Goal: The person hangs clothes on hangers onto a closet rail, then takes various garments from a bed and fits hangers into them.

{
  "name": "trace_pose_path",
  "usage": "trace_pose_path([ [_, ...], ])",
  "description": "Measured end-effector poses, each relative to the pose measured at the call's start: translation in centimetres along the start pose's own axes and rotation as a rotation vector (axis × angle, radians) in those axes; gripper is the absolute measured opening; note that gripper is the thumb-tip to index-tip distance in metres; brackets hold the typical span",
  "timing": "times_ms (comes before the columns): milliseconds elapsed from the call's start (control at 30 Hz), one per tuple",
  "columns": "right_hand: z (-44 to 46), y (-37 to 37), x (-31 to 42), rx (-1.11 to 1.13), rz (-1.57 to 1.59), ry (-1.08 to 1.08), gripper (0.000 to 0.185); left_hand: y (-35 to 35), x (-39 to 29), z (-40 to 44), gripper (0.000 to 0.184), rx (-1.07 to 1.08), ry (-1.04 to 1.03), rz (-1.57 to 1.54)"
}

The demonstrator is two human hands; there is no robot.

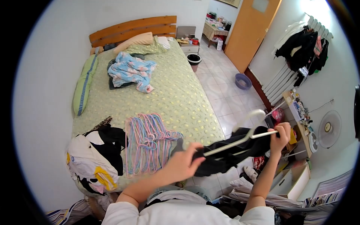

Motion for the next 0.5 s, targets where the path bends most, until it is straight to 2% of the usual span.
trace_pose_path([
  [33, -0.2, 0.7, -1.3, -0.006, -0.033, 0.005, 0.037, -2.2, 0.6, 0.4, 0.037, 0.093, 0.092, -0.063],
  [67, -0.5, 1.2, -2.5, -0.011, -0.064, 0.009, 0.036, -4.1, 0.7, 0.8, 0.034, 0.080, -0.077, -0.165],
  [133, -1.4, 1.3, -4.5, 0.021, -0.119, 0.016, 0.036, -7.2, 2.1, 1.5, 0.034, 0.206, 0.033, -0.227],
  [167, -1.9, 0.9, -5.3, 0.043, -0.110, 0.000, 0.034, -8.2, 3.1, 1.9, 0.033, 0.265, 0.162, -0.217],
  [267, -3.4, -2.3, -6.6, 0.153, -0.050, -0.047, 0.031, -8.7, 6.0, 4.0, 0.032, 0.126, 0.064, -0.238],
  [300, -4.4, -4.2, -7.1, 0.220, -0.031, -0.064, 0.029, -8.7, 8.1, 4.8, 0.031, 0.103, 0.144, -0.226],
  [333, -5.7, -6.6, -7.8, 0.279, -0.015, -0.080, 0.027, -8.7, 10.5, 5.6, 0.032, 0.051, 0.121, -0.229],
  [500, -14.0, -22.0, -9.9, 0.537, 0.194, -0.222, 0.022, -6.9, 22.9, 11.3, 0.029, -0.117, 0.180, 0.152],
])
Point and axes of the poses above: each hand's wrist, its own z-axis towards the middle knuckle, its own y-axis out of the back of the hand, x = y × z, the point moved 8 cm from there along z, towards the middle knuckle, and after that the axes turned 11 degrees about -z, right-handed, at the moved point
